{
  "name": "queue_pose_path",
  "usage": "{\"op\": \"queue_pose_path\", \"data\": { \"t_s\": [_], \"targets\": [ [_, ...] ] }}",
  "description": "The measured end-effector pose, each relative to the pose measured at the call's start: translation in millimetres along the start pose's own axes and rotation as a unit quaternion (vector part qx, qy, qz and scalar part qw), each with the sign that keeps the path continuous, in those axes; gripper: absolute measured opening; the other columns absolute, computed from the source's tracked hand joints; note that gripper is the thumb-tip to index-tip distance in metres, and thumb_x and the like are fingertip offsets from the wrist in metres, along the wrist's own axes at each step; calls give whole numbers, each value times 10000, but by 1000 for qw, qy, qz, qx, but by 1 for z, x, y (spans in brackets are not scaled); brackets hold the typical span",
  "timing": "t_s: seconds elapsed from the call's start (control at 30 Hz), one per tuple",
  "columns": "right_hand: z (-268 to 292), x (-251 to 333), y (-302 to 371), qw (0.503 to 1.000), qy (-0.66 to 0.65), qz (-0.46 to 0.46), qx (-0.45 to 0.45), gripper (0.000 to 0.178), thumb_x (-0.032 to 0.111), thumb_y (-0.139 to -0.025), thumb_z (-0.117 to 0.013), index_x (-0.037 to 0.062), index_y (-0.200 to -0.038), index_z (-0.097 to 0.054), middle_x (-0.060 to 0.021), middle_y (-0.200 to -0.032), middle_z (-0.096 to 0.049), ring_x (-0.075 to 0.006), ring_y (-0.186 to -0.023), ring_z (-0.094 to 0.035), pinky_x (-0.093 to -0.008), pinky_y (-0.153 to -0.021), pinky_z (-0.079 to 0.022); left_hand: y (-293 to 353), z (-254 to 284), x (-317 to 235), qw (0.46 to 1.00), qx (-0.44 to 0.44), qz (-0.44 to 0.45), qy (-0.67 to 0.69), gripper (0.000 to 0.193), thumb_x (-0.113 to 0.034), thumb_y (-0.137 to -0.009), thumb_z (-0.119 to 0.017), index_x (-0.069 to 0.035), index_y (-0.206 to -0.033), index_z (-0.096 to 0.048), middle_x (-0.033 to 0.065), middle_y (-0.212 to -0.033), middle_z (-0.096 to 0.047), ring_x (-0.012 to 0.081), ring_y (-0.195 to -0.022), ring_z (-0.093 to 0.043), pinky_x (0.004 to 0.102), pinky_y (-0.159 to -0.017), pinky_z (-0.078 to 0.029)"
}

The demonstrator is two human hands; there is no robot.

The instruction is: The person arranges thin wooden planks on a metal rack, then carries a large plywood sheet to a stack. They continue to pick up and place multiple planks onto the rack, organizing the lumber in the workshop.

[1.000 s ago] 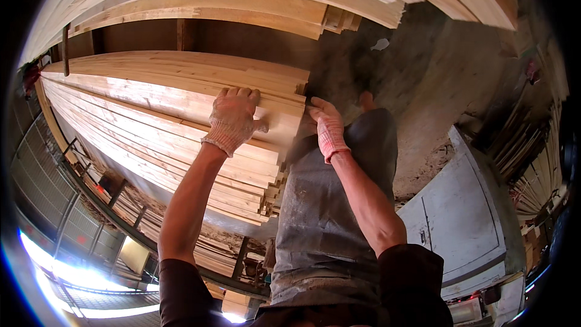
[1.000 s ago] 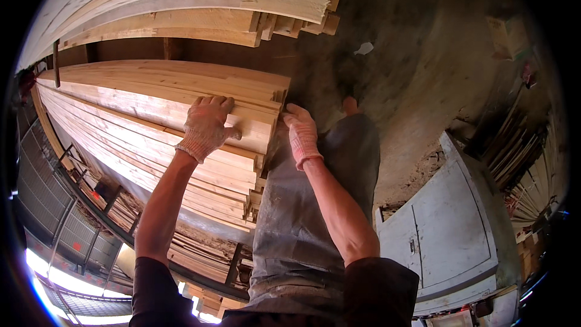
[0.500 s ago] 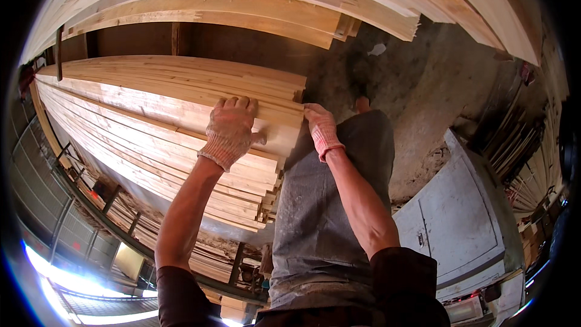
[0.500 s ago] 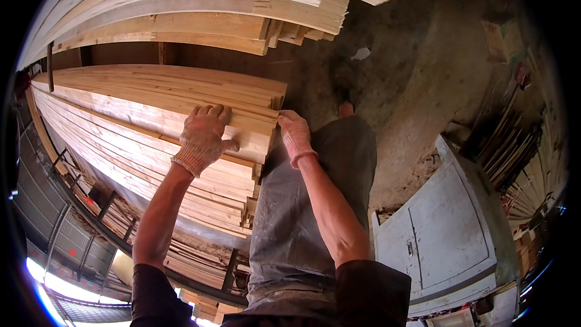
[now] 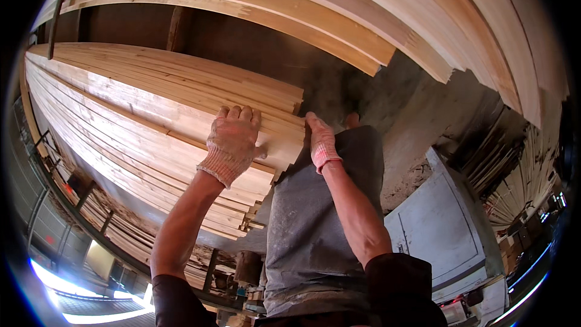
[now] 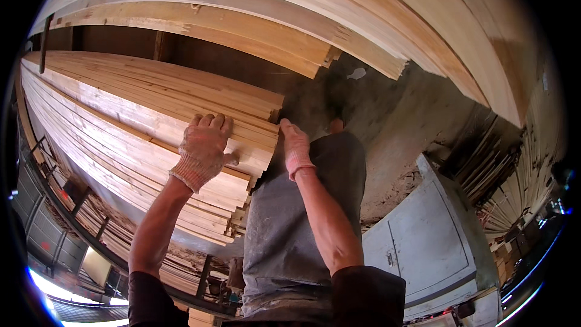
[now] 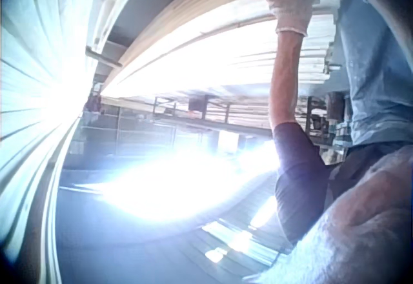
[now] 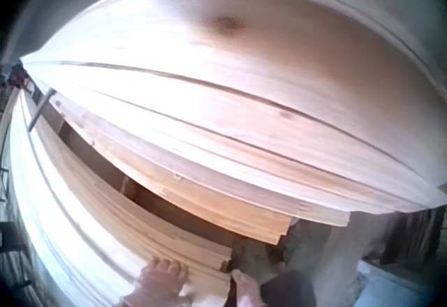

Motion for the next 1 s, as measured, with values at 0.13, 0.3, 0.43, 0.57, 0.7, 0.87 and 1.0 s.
{"op": "queue_pose_path", "data": {
  "t_s": [0.13, 0.3, 0.43, 0.57, 0.7, 0.87, 1.0],
  "targets": [
    [-20, 18, 5, 996, 88, -8, -22, 290, 278, -970, -674, -4, -979, -746, -59, -907, -709, -151, -894, -579, -298, -859, -459, 2, -5, 4, 1000, -4, 5, 3, 850, -539, -786, -786, 18, -1391, -571, 175, -1315, -633, 334, -1257, -585, 489, -1106, -420],
    [-15, 9, -13, 984, 148, 99, 8, 319, 275, -993, -624, -13, -1071, -737, -88, -1047, -733, -182, -996, -624, -317, -920, -466, -4, -1, 3, 1000, 1, 2, 13, 833, -533, -796, -784, 14, -1388, -574, 175, -1325, -627, 333, -1265, -578, 490, -1127, -405],
    [-21, 7, -6, 988, 122, 79, 47, 332, 273, -999, -606, -10, -1111, -739, -90, -1098, -742, -185, -1032, -635, -317, -944, -467, 2, -7, 6, 1000, -9, 9, 20, 821, -523, -806, -781, 10, -1394, -573, 178, -1333, -625, 333, -1273, -573, 496, -1132, -400],
    [-27, 6, -12, 997, 77, -15, 26, 316, 248, -990, -607, 7, -1131, -755, -91, -1118, -753, -187, -1053, -650, -317, -961, -474, -2, -4, 7, 999, 4, 14, 30, 828, -528, -808, -779, -4, -1413, -568, 173, -1352, -621, 330, -1303, -555, 498, -1148, -383],
    [-24, 0, -16, 995, 95, -24, 15, 327, 231, -981, -619, -2, -1174, -742, -91, -1163, -739, -190, -1090, -646, -320, -983, -476, -3, -8, 8, 997, 37, 16, 61, 813, -518, -752, -815, -7, -1350, -609, 166, -1323, -628, 317, -1290, -561, 506, -1168, -357],
    [-31, 8, -25, 991, 95, 31, 86, 355, 281, -961, -673, 22, -1197, -736, -79, -1136, -735, -180, -1060, -655, -331, -945, -502, 1, -12, 15, 994, -81, 25, 66, 765, -500, -732, -825, -8, -1283, -628, 148, -1283, -621, 298, -1280, -555, 496, -1153, -363],
    [-43, 24, -26, 981, 88, -134, 112, 384, 325, -930, -720, 6, -1142, -741, -61, -1082, -727, -164, -949, -645, -339, -860, -518, 40, -2, 8, 956, -244, 53, 155, 773, -445, -731, -832, -10, -1329, -604, 148, -1308, -611, 309, -1308, -534, 501, -1174, -351]
  ]
}}
Point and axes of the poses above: each hand's wrist, its own y-axis away from the middle knuckle, its own z-axis out of the back of the hand, x = y × z, the point moved 4 cm from there along -y, towards the middle knuckle
